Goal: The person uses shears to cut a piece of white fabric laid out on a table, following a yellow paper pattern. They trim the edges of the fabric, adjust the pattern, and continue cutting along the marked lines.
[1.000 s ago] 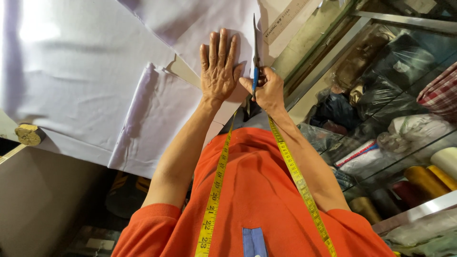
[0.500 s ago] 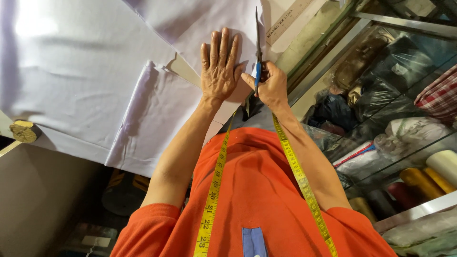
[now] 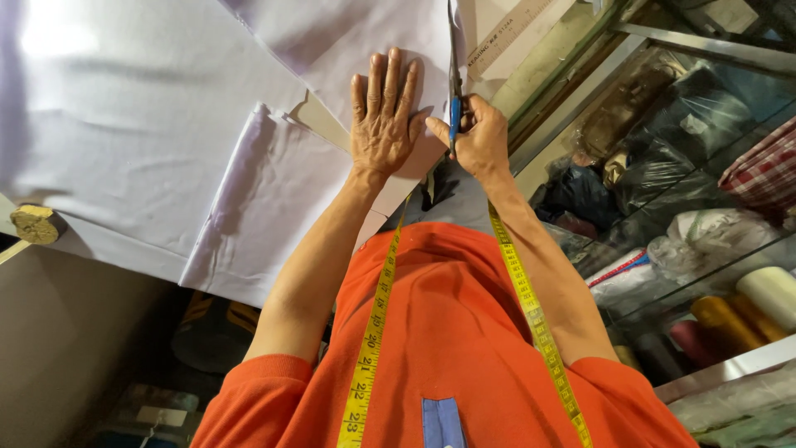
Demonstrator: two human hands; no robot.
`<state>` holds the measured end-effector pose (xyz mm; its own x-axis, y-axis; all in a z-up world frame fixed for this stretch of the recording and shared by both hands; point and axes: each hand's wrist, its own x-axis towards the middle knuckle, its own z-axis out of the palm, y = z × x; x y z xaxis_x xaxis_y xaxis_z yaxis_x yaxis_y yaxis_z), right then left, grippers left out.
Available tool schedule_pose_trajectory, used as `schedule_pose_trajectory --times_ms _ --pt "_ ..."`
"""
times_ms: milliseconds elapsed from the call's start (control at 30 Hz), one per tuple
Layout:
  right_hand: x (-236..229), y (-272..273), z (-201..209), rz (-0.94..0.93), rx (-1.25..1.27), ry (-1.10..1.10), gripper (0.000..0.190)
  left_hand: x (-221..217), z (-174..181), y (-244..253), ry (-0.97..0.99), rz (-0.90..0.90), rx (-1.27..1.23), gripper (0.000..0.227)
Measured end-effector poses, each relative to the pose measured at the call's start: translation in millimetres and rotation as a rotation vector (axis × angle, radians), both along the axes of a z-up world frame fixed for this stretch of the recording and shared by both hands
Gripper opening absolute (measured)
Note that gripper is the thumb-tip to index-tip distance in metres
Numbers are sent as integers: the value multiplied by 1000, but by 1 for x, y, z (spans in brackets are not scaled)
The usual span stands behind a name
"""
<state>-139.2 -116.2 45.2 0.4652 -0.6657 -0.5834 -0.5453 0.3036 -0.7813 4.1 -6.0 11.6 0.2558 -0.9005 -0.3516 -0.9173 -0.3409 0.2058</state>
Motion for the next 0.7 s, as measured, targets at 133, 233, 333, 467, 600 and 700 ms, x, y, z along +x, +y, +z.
schedule_pose_trajectory --times_ms 133,233,333,467,600,700 --pt "-4 -2 -3 51 -89 -20 35 -1 -3 2 -9 -4 -32 66" --pt "-4 -8 3 71 -70 -34 35 0 -3 2 -16 -7 -37 65" --pt "-4 -15 4 111 -62 -18 34 0 -2 1 -12 -8 -26 63" --pt "5 -24 10 75 5 33 31 1 2 0 9 -5 -6 63" --pt "-3 -24 -5 117 -47 -34 34 1 2 -1 19 -4 27 64" --pt "-6 -27 -5 149 -111 -82 34 1 0 0 9 -5 -18 63"
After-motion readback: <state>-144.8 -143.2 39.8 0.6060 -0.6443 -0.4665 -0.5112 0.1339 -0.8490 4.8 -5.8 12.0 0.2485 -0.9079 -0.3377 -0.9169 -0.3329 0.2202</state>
